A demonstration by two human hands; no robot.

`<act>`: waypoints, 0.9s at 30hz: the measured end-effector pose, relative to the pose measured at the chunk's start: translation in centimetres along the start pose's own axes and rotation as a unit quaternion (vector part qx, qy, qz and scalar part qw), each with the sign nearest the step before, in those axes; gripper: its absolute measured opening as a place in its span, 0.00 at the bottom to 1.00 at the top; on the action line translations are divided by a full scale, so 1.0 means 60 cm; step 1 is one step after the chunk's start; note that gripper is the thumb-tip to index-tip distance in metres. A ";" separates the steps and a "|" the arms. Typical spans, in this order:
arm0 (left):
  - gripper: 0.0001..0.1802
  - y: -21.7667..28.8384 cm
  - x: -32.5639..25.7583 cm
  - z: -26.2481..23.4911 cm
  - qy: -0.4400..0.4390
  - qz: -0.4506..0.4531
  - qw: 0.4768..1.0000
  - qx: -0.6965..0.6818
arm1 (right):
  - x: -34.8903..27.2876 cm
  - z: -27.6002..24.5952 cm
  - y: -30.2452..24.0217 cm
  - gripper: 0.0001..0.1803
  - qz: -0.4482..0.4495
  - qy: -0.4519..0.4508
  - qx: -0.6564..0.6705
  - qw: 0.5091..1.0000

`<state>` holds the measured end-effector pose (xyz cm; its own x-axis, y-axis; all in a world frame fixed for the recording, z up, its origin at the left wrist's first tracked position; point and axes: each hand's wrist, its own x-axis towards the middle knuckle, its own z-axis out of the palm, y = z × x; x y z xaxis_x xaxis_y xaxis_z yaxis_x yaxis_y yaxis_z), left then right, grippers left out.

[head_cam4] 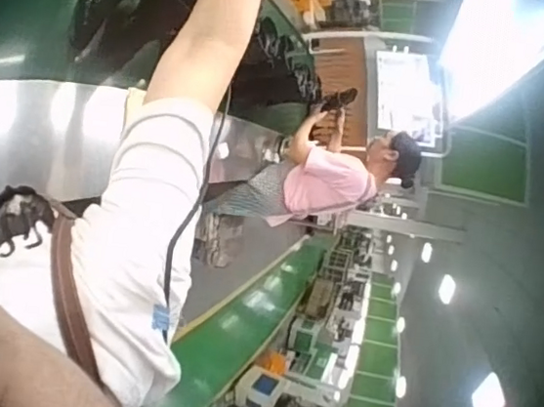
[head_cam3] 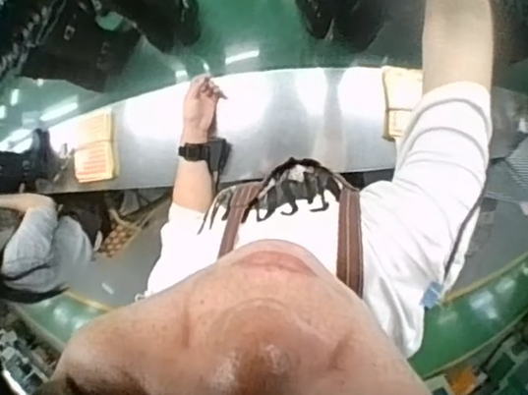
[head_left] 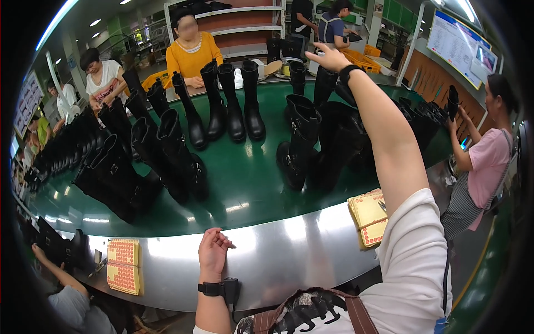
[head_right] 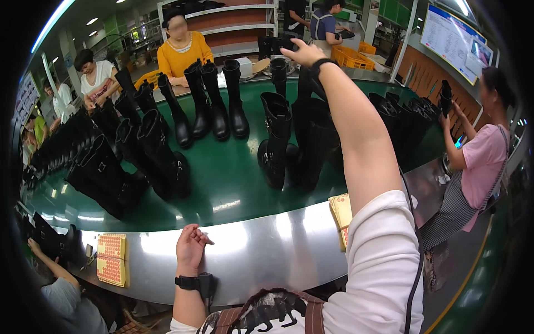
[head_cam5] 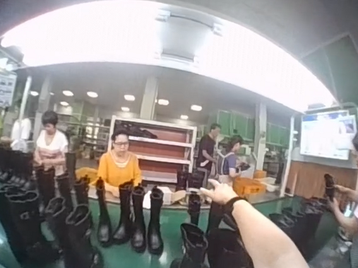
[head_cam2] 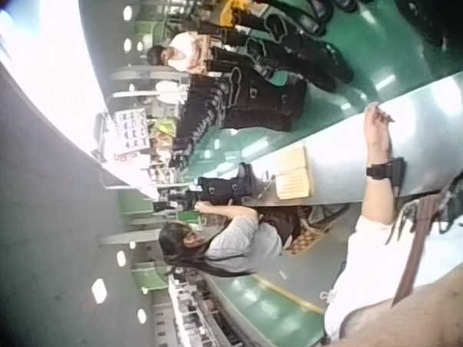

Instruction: Inspecting and organizing pairs of black boots on a factory production line.

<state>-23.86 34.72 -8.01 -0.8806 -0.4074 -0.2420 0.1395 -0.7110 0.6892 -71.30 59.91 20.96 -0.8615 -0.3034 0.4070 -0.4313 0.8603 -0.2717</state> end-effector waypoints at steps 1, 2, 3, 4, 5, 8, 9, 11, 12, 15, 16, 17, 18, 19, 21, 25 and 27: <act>0.08 0.001 0.001 0.000 -0.002 -0.009 1.000 -0.007 | 0.001 0.010 0.032 0.52 0.022 -0.030 0.000 0.999; 0.08 0.002 0.002 -0.001 -0.003 -0.018 1.000 -0.012 | 0.003 0.024 0.052 0.57 0.075 -0.062 -0.005 0.995; 0.08 0.003 0.004 -0.001 -0.002 -0.022 1.000 -0.014 | 0.006 0.039 0.064 0.59 0.070 -0.092 -0.007 0.993; 0.08 0.004 0.004 -0.002 0.000 -0.017 1.000 -0.015 | 0.013 0.051 0.067 0.61 0.097 -0.141 -0.028 0.985; 0.08 0.004 0.005 -0.003 -0.001 -0.022 1.000 -0.021 | 0.020 0.064 0.062 0.61 0.064 -0.151 -0.032 0.986; 0.08 0.004 0.005 -0.004 -0.003 -0.026 0.999 -0.027 | 0.038 0.090 0.027 0.61 0.004 -0.169 0.017 0.985; 0.08 0.004 0.005 -0.004 -0.012 -0.028 0.999 -0.030 | 0.038 0.094 0.019 0.59 0.029 -0.185 -0.022 0.982; 0.08 0.004 0.004 -0.003 -0.010 -0.029 0.999 -0.026 | 0.034 0.102 0.006 0.59 0.058 -0.152 -0.102 0.981; 0.08 0.004 0.004 -0.002 -0.010 -0.026 0.999 -0.028 | 0.030 0.104 0.003 0.60 0.066 -0.126 -0.149 0.979; 0.08 0.004 0.004 0.000 -0.008 -0.025 0.999 -0.020 | 0.022 0.103 0.006 0.58 0.092 -0.114 -0.238 0.960; 0.08 0.004 0.004 0.001 -0.006 -0.029 0.999 -0.021 | 0.022 0.101 0.009 0.58 0.111 -0.167 -0.174 0.964; 0.08 0.004 0.005 0.001 -0.004 -0.024 1.000 -0.018 | 0.024 0.101 0.008 0.58 0.066 -0.175 -0.138 0.973; 0.08 0.003 0.005 0.002 -0.002 -0.020 1.000 -0.016 | 0.027 0.099 0.007 0.58 0.036 -0.181 -0.116 0.976; 0.08 0.003 0.004 0.002 -0.004 -0.024 1.000 -0.018 | 0.030 0.100 0.005 0.58 0.003 -0.195 -0.084 0.977; 0.08 0.003 0.004 0.003 -0.001 -0.023 1.000 -0.009 | 0.037 0.102 -0.002 0.61 -0.029 -0.214 -0.070 0.974; 0.08 0.006 0.002 0.006 0.003 -0.025 1.000 -0.016 | 0.050 0.100 -0.010 0.63 -0.004 -0.234 -0.140 0.962; 0.07 0.006 0.001 0.008 0.005 -0.031 0.999 -0.026 | 0.052 0.102 -0.005 0.57 0.062 -0.250 -0.077 0.963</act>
<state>-24.07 34.69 -7.44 -0.8840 -0.3663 -0.2903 0.1080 -0.7644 0.6357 -75.48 56.18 17.00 -0.9415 -0.3213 -0.1018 -0.3056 0.9412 -0.1438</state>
